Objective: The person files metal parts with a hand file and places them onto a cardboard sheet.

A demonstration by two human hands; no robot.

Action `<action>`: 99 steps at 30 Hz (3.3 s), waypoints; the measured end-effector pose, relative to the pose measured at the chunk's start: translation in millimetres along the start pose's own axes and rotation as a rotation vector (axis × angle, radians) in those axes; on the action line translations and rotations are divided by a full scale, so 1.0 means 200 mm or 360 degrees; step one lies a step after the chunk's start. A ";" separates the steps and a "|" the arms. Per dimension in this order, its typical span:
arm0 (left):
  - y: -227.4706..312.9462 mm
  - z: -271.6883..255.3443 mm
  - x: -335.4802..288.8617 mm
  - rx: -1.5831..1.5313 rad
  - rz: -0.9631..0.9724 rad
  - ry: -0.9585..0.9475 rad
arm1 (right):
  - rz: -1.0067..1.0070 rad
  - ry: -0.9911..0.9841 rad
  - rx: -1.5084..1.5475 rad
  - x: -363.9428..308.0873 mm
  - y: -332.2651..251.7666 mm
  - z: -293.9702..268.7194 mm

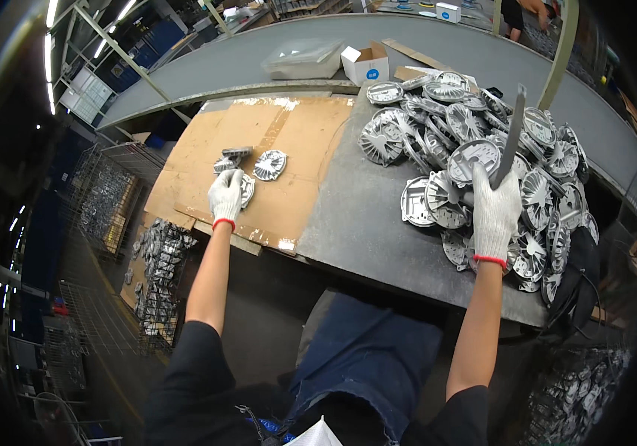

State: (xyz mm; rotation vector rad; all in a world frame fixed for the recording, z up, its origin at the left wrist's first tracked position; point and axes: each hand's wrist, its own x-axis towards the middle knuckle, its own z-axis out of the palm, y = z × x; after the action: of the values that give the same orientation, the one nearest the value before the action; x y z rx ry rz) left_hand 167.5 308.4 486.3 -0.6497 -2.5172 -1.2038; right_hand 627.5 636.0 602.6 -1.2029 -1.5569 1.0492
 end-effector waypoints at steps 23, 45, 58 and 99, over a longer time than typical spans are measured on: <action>1.01 0.31 -0.87 -0.0384 0.0349 -0.0724 | 0.0291 -0.0883 -0.0623 -0.61 0.39 0.31; 0.98 0.43 -0.97 -0.0169 0.0836 -0.0389 | 0.0001 -0.1103 -0.0629 -0.58 0.37 0.24; 0.96 0.43 -0.95 -0.0186 0.0905 -0.0381 | -0.0829 -0.1043 -0.1474 -0.66 0.21 0.18; 1.04 0.38 -0.97 -0.0370 0.0644 -0.0684 | 0.0280 -0.1269 -0.0261 -0.48 0.31 0.31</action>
State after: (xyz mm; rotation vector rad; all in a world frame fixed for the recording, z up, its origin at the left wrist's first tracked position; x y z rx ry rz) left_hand 435.8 429.0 493.7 -1.5363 -2.3927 -1.3160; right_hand 596.4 546.1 513.7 -1.0970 -2.1949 1.6750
